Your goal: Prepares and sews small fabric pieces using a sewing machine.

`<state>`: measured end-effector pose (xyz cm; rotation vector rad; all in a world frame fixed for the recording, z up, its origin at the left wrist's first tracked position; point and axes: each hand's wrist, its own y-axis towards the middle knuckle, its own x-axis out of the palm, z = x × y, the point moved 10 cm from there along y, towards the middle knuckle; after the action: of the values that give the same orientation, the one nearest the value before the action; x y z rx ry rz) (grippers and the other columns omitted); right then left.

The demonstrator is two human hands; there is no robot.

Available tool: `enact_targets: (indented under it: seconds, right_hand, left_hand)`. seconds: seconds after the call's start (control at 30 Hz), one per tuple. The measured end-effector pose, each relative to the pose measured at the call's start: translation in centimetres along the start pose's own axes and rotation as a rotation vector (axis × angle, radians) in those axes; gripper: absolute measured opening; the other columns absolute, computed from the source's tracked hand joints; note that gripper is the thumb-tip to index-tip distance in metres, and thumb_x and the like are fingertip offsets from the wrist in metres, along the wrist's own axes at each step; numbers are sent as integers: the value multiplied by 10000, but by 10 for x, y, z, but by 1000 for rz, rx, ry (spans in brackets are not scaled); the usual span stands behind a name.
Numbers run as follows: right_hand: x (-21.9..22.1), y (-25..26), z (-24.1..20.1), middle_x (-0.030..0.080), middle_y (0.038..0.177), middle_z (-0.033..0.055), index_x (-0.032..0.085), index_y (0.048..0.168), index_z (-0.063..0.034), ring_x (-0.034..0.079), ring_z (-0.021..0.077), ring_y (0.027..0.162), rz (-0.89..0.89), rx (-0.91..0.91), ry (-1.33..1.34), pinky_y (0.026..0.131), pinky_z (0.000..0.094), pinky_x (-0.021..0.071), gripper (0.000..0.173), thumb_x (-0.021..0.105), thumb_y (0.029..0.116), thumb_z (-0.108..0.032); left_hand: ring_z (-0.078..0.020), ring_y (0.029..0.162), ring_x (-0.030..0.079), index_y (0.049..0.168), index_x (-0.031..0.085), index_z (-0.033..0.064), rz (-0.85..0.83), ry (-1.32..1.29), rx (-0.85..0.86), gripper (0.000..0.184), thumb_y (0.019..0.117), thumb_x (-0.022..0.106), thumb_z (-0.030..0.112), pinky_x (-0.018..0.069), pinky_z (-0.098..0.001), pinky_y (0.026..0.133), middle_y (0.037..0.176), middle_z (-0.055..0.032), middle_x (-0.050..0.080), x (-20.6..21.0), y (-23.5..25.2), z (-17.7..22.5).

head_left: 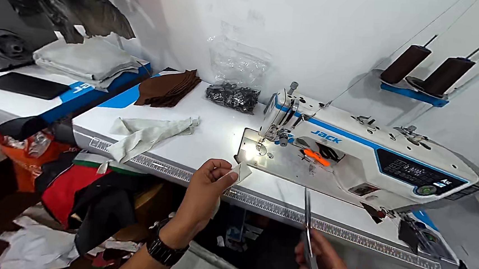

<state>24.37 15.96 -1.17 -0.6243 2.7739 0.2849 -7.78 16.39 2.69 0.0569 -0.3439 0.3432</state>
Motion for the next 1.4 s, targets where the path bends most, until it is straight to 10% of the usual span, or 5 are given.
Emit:
enact_targets:
  seconds: [0.07, 0.27, 1.4]
  right_hand:
    - [58, 0, -17, 693, 1078, -26, 484, 1430, -131, 682, 137, 984, -80, -102, 273, 855, 354, 598, 789, 836, 812, -472]
    - [150, 12, -55, 684, 900, 36, 523, 1313, 78, 664, 98, 738, -110, -111, 194, 624, 274, 588, 670, 786, 899, -378]
    - [137, 38, -56, 651, 709, -4, 660, 1170, -8, 604, 75, 555, 12, -115, 17, 475, 258, 523, 371, 767, 830, -115]
  left_hand:
    - [-116, 725, 629, 1080, 702, 64, 30, 2, 57, 183, 907, 731, 14, 512, -243, 656, 867, -67, 715, -2, -15, 10]
    - [-170, 822, 684, 1054, 763, 81, 33, 15, 146, 174, 884, 764, 46, 575, -275, 718, 935, -99, 734, -1, -38, 24]
    - [-161, 760, 668, 981, 805, 69, 5, 44, 80, 95, 906, 750, 91, 557, -265, 687, 881, -104, 739, -13, -36, 11]
